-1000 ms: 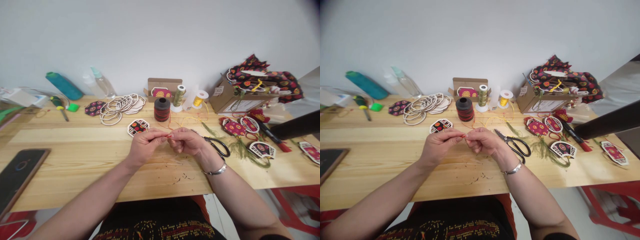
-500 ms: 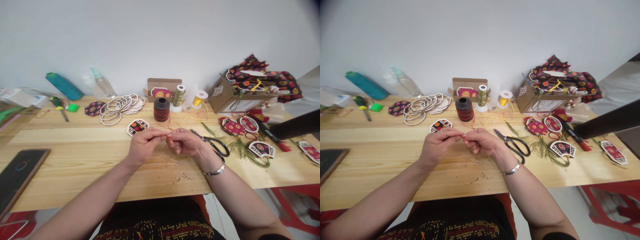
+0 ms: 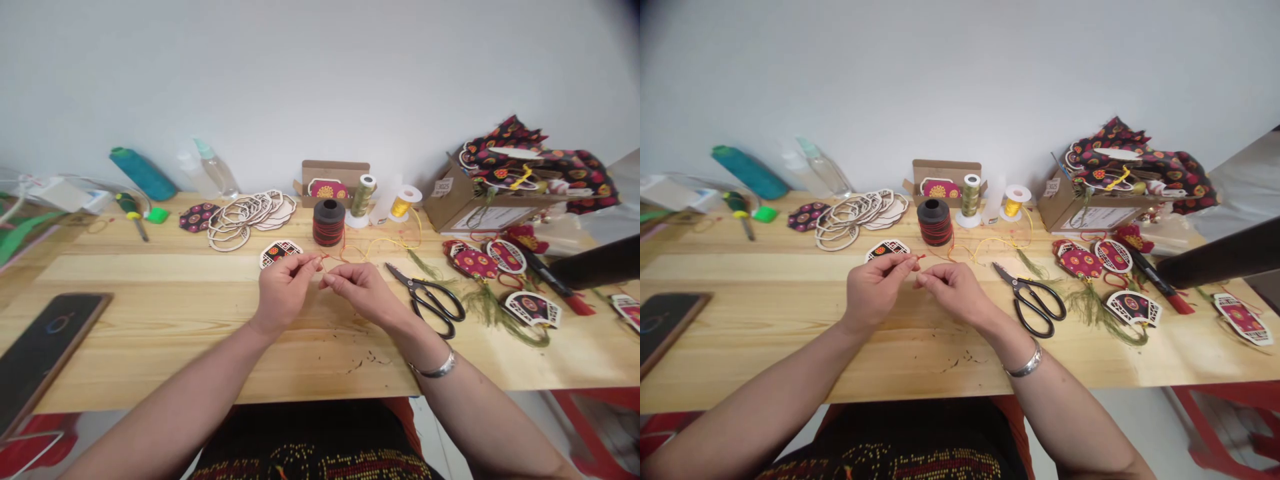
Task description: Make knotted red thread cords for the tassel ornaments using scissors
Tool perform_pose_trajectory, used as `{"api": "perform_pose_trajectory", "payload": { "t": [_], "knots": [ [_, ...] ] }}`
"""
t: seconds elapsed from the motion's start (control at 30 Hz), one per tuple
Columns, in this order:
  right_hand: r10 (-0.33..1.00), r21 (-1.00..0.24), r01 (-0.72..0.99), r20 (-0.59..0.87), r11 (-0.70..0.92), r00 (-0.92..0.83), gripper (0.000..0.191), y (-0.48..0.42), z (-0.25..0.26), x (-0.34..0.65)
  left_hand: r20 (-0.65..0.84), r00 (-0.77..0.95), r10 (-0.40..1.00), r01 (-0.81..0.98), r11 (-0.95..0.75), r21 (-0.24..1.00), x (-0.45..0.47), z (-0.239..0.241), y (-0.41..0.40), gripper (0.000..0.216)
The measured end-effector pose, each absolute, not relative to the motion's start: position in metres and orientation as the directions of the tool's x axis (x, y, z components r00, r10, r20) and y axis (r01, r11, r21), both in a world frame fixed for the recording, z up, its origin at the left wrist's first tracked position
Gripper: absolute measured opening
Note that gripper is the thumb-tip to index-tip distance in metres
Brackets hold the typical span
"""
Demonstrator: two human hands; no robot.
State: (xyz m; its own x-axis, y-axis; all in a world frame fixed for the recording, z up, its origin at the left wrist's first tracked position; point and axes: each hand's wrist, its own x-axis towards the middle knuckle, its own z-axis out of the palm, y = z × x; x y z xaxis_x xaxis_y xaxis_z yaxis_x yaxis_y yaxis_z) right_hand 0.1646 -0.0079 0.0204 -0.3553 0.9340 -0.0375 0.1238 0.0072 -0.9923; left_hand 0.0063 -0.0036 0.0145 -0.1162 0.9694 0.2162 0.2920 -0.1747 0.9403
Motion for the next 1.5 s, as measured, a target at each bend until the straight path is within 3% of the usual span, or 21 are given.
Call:
{"api": "perform_pose_trajectory", "payload": {
  "t": [0.2, 0.37, 0.5, 0.67, 0.87, 1.1, 1.5],
  "knots": [
    [0.905, -0.845, 0.415, 0.170, 0.338, -0.390, 0.031, -0.018, 0.021, 0.160, 0.155, -0.124, 0.980, 0.274, -0.116, 0.955, 0.008, 0.016, -0.003, 0.012],
    [0.892, -0.792, 0.436, 0.290, 0.427, -0.348, 0.029, -0.022, 0.024, 0.160, 0.169, -0.094, 0.981, 0.287, -0.136, 0.948, 0.007, 0.014, -0.004, 0.014],
    [0.930, -0.868, 0.343, 0.299, 0.358, -0.215, 0.026, -0.016, 0.024, 0.164, 0.174, -0.034, 0.984, 0.274, -0.158, 0.949, 0.006, 0.014, -0.002, 0.014],
    [0.957, -0.882, 0.370, 0.267, 0.290, -0.114, 0.021, -0.006, 0.020, 0.170, 0.123, 0.072, 0.990, 0.270, -0.138, 0.953, 0.005, 0.016, 0.001, 0.013],
    [0.981, -0.932, 0.309, 0.177, 0.192, -0.077, 0.019, 0.004, 0.014, 0.173, -0.023, 0.212, 0.977, 0.204, -0.021, 0.979, 0.005, 0.019, -0.002, 0.016],
    [0.996, -0.978, 0.204, 0.017, 0.033, -0.084, 0.023, 0.010, 0.014, 0.173, -0.079, 0.200, 0.977, 0.147, 0.050, 0.988, 0.006, 0.026, -0.005, 0.012],
    [0.993, -0.978, 0.206, -0.066, -0.045, -0.098, 0.027, 0.009, 0.016, 0.173, -0.043, 0.200, 0.979, -0.076, 0.059, 0.995, 0.003, 0.018, -0.005, 0.013]
  ]
}}
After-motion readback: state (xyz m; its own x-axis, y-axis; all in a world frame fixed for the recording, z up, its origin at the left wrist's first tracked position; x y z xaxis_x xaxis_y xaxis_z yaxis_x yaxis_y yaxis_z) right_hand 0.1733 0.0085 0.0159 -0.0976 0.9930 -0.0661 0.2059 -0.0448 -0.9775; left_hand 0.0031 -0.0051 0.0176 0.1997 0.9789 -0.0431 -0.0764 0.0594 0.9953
